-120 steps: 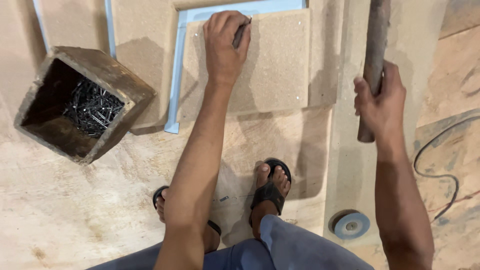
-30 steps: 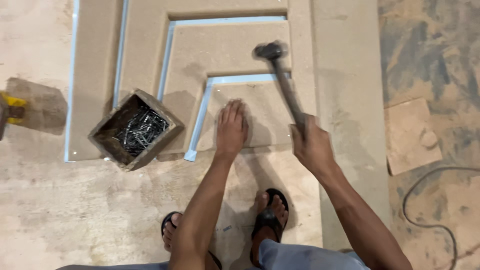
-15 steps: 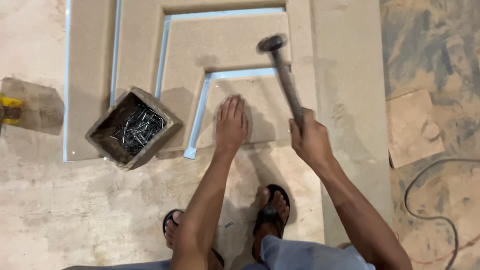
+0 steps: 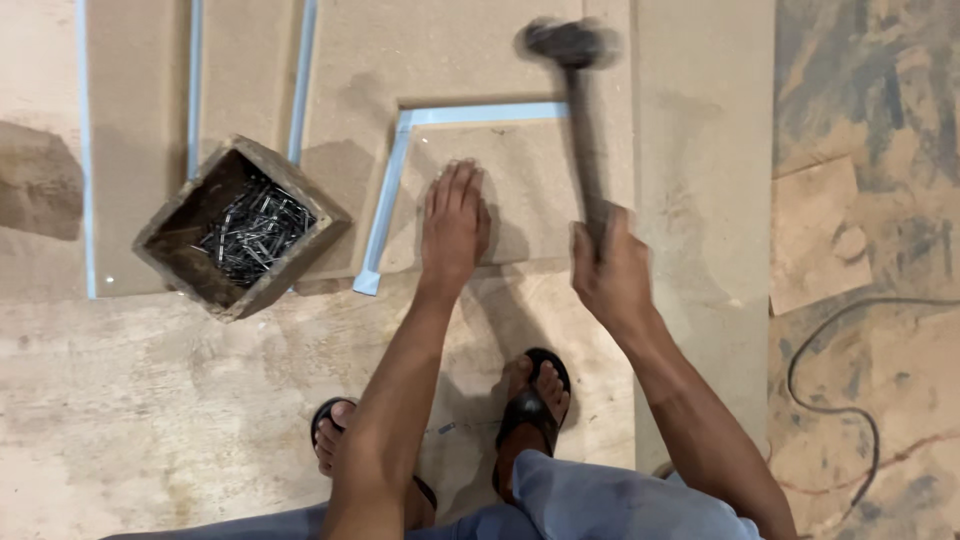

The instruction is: The person assembles a wooden component by positioning a small rectangular panel into a larger pre-grooved frame, then secures it by hammering several nails into the joints.

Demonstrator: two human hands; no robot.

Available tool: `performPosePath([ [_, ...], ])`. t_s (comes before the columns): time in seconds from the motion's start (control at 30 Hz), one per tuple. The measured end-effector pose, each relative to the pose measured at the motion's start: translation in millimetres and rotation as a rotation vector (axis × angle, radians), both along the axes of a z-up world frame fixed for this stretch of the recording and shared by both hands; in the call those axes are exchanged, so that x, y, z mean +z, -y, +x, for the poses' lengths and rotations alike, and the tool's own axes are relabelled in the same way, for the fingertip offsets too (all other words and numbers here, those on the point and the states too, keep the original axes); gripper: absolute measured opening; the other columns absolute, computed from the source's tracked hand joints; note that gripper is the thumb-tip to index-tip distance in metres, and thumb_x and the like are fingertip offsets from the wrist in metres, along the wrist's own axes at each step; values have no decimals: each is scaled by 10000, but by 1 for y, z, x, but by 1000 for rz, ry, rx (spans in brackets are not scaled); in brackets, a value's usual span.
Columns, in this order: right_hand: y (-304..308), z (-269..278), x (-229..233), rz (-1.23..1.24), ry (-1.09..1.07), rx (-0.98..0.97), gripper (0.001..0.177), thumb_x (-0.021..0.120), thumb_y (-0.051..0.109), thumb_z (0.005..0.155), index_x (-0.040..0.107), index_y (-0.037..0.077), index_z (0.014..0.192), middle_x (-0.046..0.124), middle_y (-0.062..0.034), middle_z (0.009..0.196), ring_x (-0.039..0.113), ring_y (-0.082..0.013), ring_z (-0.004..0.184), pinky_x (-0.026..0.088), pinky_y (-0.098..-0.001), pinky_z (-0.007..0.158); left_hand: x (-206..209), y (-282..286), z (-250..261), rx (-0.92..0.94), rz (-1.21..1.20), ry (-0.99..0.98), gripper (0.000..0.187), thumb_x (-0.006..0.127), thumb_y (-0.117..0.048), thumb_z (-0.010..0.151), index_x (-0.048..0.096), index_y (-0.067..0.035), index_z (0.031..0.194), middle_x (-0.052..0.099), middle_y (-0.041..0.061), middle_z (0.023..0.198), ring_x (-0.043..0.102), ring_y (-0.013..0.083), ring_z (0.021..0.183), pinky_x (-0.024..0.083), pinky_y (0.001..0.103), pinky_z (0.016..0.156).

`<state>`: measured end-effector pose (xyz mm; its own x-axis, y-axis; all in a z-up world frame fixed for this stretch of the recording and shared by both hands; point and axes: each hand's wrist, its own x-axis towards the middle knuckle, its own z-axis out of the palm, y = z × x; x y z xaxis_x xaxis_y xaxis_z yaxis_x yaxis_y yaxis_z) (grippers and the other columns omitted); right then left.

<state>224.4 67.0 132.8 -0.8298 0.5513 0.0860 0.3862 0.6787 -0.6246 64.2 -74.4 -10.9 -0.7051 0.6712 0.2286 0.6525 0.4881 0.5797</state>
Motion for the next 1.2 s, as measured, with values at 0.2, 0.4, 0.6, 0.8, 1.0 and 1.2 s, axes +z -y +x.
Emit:
performPosePath([
  [0.2, 9, 7, -9, -246, -385, 67, 198, 570, 94, 1087, 485, -50, 1193, 563, -155, 673, 542, -209, 492, 413, -322, 442, 7, -4, -1, 29, 20, -56, 456, 558, -155, 1002, 547, -38, 1442, 474, 95, 1549, 374, 272, 1493, 263, 470, 1275],
  [0.4, -5, 4, 5, 12, 263, -62, 236, 588, 85, 1048, 452, -39, 1196, 615, -123, 610, 598, -189, 473, 447, -342, 407, 14, 0, -1, 25, 4, -39, 468, 570, -150, 966, 553, -54, 1424, 483, 88, 1542, 374, 264, 1493, 261, 472, 1271],
  [0.6, 8, 16, 15, -23, -442, 13, 127, 497, 18, 1125, 402, 1, 1208, 574, -82, 696, 587, -168, 537, 481, -304, 500, 5, -4, -1, 28, -43, -21, 489, 544, -176, 972, 526, -45, 1443, 462, 108, 1536, 349, 262, 1466, 247, 478, 1229],
  [0.8, 10, -14, -5, -101, 374, 29, 255, 559, 50, 1021, 448, -43, 1231, 602, -76, 616, 577, -178, 448, 451, -334, 384, 6, -1, 0, 22, -56, -26, 465, 547, -185, 996, 534, -64, 1445, 457, 85, 1553, 340, 252, 1504, 243, 469, 1270],
  [1.0, 8, 7, -7, 60, -444, 104, 120, 507, 18, 1095, 485, -26, 1205, 609, -111, 693, 631, -181, 533, 475, -320, 436, 2, -1, 1, 22, -31, -60, 474, 539, -183, 1009, 522, -54, 1465, 452, 95, 1559, 348, 259, 1491, 244, 468, 1265],
  [1.2, 14, 7, -20, -2, 262, 47, 250, 574, 61, 1010, 479, -55, 1210, 597, -106, 606, 590, -208, 486, 434, -340, 432, 10, -3, -2, 26, -27, 19, 499, 543, -181, 970, 523, -64, 1455, 450, 79, 1558, 349, 253, 1492, 244, 468, 1251],
])
